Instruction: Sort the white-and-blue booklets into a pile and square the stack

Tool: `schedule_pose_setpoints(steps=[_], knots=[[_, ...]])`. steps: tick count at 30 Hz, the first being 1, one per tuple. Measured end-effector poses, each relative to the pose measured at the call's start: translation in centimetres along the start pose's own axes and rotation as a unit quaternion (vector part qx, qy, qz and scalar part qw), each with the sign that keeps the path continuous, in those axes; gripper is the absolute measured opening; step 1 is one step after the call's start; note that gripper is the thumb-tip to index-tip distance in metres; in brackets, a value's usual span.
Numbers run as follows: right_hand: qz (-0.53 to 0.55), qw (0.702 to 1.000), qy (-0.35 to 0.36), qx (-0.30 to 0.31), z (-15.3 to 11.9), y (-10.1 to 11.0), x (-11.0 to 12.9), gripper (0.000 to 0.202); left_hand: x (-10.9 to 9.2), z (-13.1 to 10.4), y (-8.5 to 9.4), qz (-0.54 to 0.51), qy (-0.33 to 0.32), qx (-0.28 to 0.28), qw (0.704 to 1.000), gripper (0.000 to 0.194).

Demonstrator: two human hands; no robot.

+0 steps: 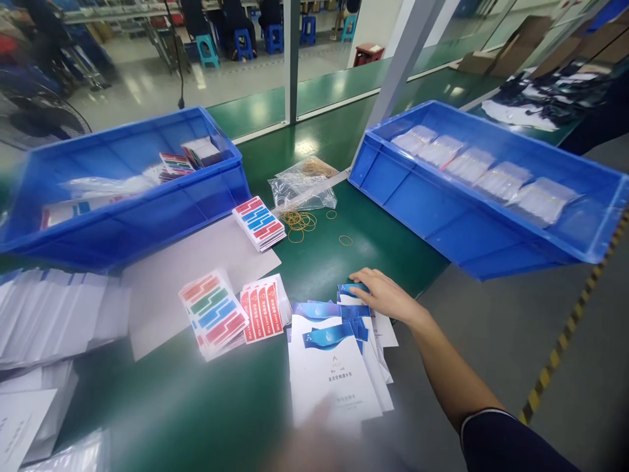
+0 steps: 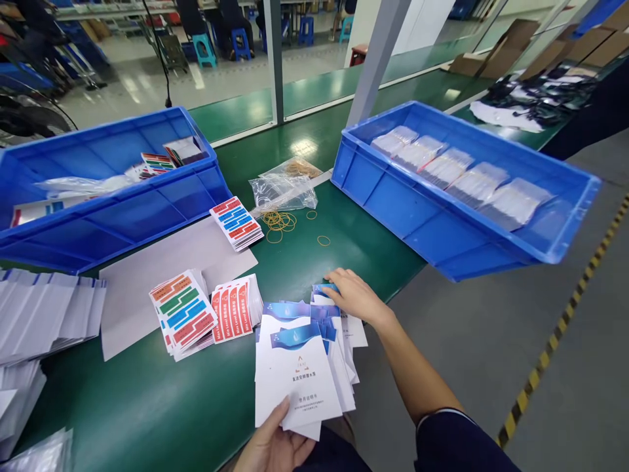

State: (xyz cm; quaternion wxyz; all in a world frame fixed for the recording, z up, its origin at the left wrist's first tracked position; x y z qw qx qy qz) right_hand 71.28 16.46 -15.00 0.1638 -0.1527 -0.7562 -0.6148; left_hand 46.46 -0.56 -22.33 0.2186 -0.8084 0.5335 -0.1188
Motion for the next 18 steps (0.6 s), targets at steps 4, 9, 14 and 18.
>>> schedule_pose_setpoints(steps=[4,9,14,18], knots=[[-0.002,0.999,-0.019,0.026,-1.2,0.1,-0.9,0.033,0.1,0.1,-0.5,-0.012,0.004,-0.017,1.000,0.061],[0.031,0.998,-0.019,0.051,-2.3,1.0,-1.4,0.033,0.2,0.0,-1.0,-0.013,0.006,-0.029,0.999,0.057],[0.076,0.994,-0.005,0.073,-2.2,0.8,-1.7,0.028,0.1,-0.3,-1.3,-0.008,-0.003,-0.030,1.000,0.054],[0.086,0.995,-0.011,0.040,-2.5,1.9,-2.1,0.032,0.2,-0.4,-1.3,-0.005,-0.009,-0.030,0.999,0.053]])
Point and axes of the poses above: each hand's wrist, its own z-axis towards the middle knuckle, its own y-axis out of the back of the hand, x = y × z, the point moved 2 cm from there along z, towards the middle knuckle, and after that the axes turned 6 degrees about -x, right-handed, at the moved point
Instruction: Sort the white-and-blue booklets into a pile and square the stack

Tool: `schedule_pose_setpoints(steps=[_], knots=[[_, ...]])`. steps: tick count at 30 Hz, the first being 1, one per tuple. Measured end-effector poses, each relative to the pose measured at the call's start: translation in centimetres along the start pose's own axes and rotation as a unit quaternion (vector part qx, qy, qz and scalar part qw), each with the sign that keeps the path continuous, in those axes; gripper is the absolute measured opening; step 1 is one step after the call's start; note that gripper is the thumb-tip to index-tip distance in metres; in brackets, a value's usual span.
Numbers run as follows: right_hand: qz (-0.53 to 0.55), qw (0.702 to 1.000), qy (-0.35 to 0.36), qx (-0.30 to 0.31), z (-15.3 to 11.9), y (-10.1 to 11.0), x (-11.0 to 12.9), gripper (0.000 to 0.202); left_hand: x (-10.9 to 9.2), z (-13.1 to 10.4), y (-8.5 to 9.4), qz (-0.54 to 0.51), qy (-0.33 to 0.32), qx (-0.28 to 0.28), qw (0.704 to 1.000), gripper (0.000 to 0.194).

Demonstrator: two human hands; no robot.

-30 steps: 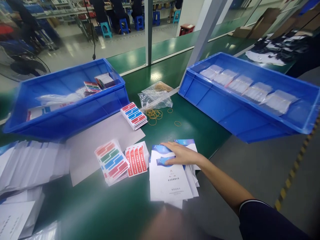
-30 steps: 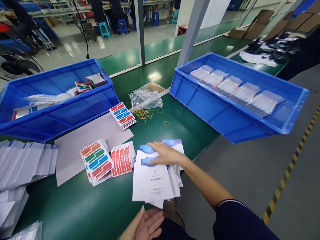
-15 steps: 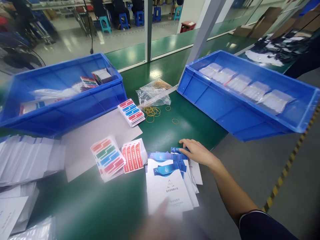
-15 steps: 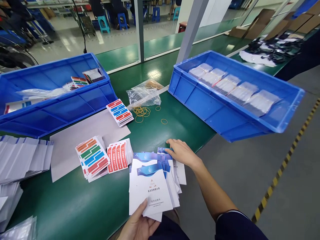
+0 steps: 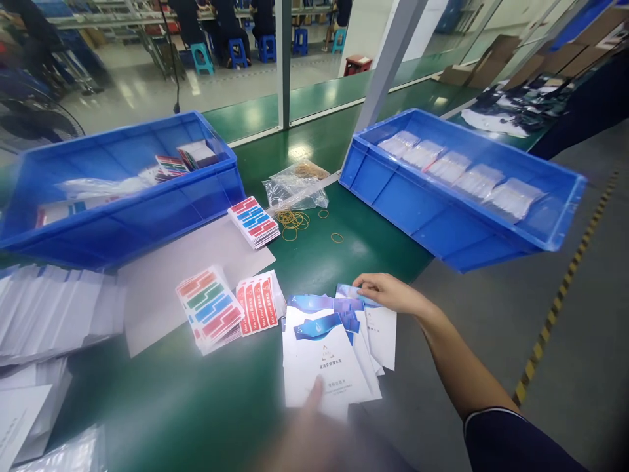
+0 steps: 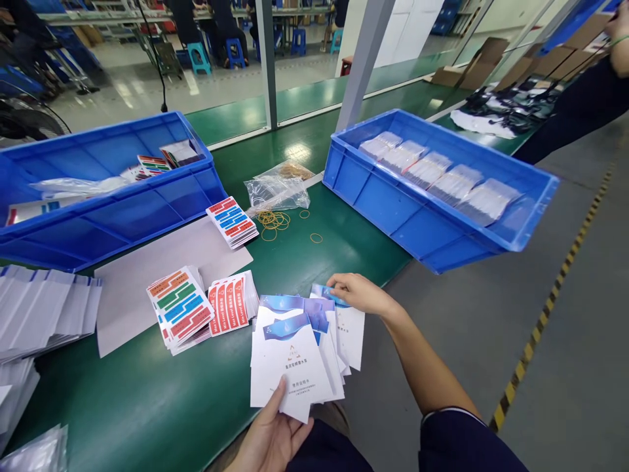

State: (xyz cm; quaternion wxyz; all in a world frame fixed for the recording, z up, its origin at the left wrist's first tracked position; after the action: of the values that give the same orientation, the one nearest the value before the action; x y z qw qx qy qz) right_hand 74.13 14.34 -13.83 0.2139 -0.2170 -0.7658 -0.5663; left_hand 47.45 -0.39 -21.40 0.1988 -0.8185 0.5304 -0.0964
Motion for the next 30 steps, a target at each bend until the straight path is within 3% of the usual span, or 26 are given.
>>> schedule_pose_setpoints(steps=[3,6,8,9,11,14,17,21,25,30], knots=[[0.004,0.992,-0.032,-0.118,-1.3,3.3,0.2,0.034,0.2,-0.1,0.0,-0.006,-0.005,0.006,1.000,0.054],[0.078,0.956,-0.047,-0.279,-3.3,7.2,2.0,0.035,0.3,-0.3,-0.2,-0.015,-0.014,0.016,1.000,0.056],[0.142,0.936,-0.027,-0.320,-4.2,8.4,4.1,0.036,0.3,-0.5,-0.4,-0.019,-0.019,0.026,0.999,0.058],[0.167,0.936,-0.012,-0.309,-4.3,8.4,5.2,0.035,0.3,-0.7,-0.4,-0.022,-0.023,0.033,0.999,0.059],[0.190,0.956,0.026,-0.220,-3.5,6.9,7.2,0.033,0.2,-1.0,-0.5,-0.029,-0.033,0.051,0.998,0.066],[0.136,0.985,0.110,-0.013,-1.1,2.4,8.8,0.033,0.0,-1.5,-0.5,-0.042,-0.050,0.080,0.995,0.083],[0.020,0.986,0.153,0.070,1.0,-2.1,8.3,0.047,0.0,-1.7,-0.3,-0.053,-0.061,0.095,0.992,0.087],[-0.008,0.987,0.139,0.078,0.9,-5.4,7.1,0.057,0.2,-1.6,-0.3,-0.065,-0.070,0.087,0.992,0.076],[0.009,0.994,0.107,0.037,-1.6,-6.6,6.7,0.055,0.3,-1.5,-0.6,-0.074,-0.093,0.061,0.991,0.067],[0.021,0.997,0.075,-0.013,-4.1,-8.0,6.4,0.056,0.3,-2.1,-0.8,-0.058,-0.118,0.035,0.991,0.068]])
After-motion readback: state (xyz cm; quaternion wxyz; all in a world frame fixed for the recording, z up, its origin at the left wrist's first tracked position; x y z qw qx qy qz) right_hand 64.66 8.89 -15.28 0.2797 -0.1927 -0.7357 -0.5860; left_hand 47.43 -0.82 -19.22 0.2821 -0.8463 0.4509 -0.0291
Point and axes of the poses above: each hand's wrist, its own z-axis towards the middle knuckle, its own y-axis out of the back of the hand, x = y × z, the point moved 2 cm from there along z, towards the middle knuckle, and after that the axes turned 6 degrees about -x, right-handed, at the moved point
